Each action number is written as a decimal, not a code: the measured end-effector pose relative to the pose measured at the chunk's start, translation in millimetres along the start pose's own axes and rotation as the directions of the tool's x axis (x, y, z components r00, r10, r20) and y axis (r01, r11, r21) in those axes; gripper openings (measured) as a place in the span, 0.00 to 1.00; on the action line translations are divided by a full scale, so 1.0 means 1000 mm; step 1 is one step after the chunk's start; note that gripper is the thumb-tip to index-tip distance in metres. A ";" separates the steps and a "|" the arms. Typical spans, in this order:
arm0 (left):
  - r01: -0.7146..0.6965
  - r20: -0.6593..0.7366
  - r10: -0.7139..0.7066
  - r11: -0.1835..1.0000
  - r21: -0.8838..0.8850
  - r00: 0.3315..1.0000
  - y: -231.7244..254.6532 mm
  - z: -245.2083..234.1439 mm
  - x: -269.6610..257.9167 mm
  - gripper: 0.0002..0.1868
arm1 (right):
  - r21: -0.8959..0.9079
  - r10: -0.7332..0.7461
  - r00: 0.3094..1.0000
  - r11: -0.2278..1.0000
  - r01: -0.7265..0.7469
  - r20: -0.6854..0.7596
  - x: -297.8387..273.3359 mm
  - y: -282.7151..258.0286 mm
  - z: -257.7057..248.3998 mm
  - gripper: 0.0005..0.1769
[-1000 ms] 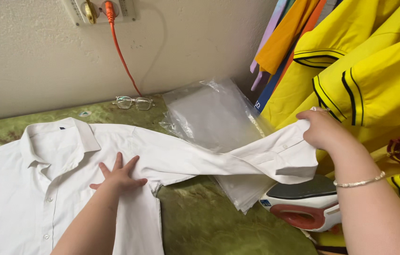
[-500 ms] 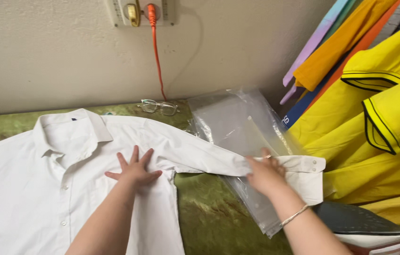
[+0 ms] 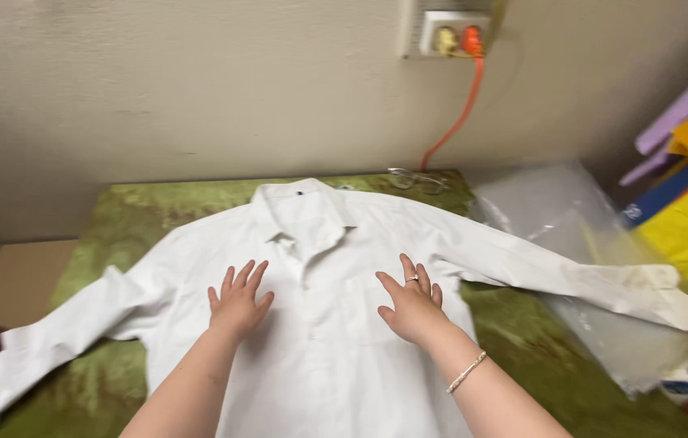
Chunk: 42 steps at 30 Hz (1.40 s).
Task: The person unboxes a packaged shirt, removes it from its plastic sleeve, spreads it across a table, and irons the sleeves and front panels with a handheld iron.
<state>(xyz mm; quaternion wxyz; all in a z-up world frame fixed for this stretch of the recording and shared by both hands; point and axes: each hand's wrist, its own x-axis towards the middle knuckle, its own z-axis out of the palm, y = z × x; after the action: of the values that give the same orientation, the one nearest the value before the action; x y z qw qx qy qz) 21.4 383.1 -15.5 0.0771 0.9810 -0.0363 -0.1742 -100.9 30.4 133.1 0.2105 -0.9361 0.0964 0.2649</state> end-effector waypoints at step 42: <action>-0.016 -0.403 -0.712 0.483 -0.876 0.575 -0.540 -0.109 -0.210 0.13 | -0.321 0.008 0.947 0.942 0.101 0.322 0.153 -0.230 0.188 0.75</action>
<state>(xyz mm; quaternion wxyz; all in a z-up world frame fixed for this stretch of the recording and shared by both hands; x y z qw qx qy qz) -113.6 951.5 68.1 0.4795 0.7907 0.3064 0.2260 9.6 309.2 -15.6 0.0682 -0.9049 -0.0075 0.4200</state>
